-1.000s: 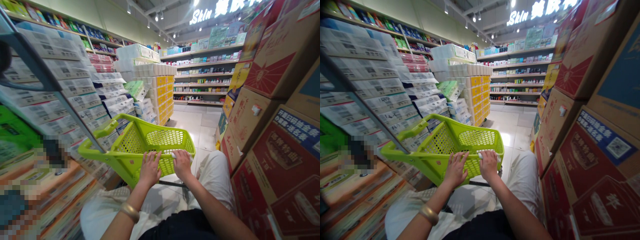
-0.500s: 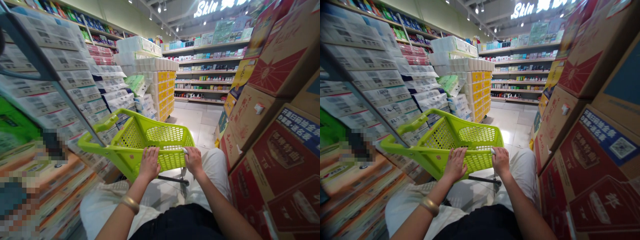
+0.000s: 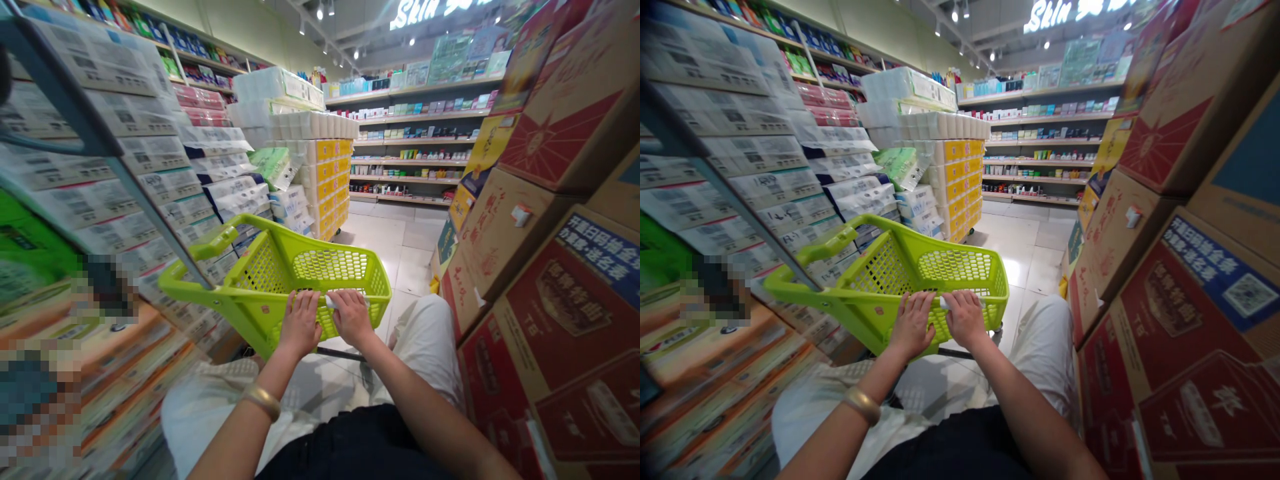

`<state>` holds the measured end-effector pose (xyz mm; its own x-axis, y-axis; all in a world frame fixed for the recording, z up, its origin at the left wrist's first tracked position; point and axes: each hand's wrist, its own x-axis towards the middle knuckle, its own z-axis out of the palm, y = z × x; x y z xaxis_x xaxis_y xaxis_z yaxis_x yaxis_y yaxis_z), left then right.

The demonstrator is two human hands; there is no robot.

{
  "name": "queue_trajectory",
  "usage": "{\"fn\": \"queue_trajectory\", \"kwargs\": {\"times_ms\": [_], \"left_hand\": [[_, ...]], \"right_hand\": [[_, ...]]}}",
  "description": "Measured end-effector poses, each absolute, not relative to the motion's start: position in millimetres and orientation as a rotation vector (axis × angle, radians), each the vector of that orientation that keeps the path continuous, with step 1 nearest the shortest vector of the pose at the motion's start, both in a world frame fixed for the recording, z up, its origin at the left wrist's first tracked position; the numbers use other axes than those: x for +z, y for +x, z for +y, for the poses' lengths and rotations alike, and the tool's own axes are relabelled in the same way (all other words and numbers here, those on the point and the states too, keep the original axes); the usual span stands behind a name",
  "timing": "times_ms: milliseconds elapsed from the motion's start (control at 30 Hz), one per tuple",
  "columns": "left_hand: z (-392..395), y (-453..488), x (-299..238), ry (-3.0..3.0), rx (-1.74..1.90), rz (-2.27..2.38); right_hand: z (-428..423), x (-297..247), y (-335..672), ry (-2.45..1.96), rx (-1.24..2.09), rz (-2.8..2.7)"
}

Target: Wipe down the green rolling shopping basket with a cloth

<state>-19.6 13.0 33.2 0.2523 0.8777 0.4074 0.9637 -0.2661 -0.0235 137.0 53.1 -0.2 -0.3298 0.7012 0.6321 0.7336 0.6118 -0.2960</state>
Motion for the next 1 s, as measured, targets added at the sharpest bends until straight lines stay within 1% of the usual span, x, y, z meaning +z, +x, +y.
{"fn": "queue_trajectory", "kwargs": {"times_ms": [100,233,400,533,633,800,1000], "left_hand": [[12,-21,33,-2.263,-0.464,-1.697],[12,-19,32,-2.257,-0.477,-1.702],[15,-17,31,-2.252,-0.479,-1.719],[19,-20,32,-2.258,-0.465,-1.714],[21,-25,34,-2.268,-0.440,-1.724],[26,-33,36,-2.274,-0.418,-1.711],[34,-35,38,-2.295,-0.438,-1.727]], "right_hand": [[56,-14,174,-1.155,-0.097,-2.023],[59,-26,207,-1.298,-0.115,-1.886],[60,-14,176,-1.469,-0.104,-1.742],[59,5,125,-1.341,-0.044,-1.971],[59,12,106,-1.266,-0.027,-2.085],[70,6,133,-1.187,-0.110,-2.164],[81,-8,180,-1.318,-0.169,-2.031]]}}
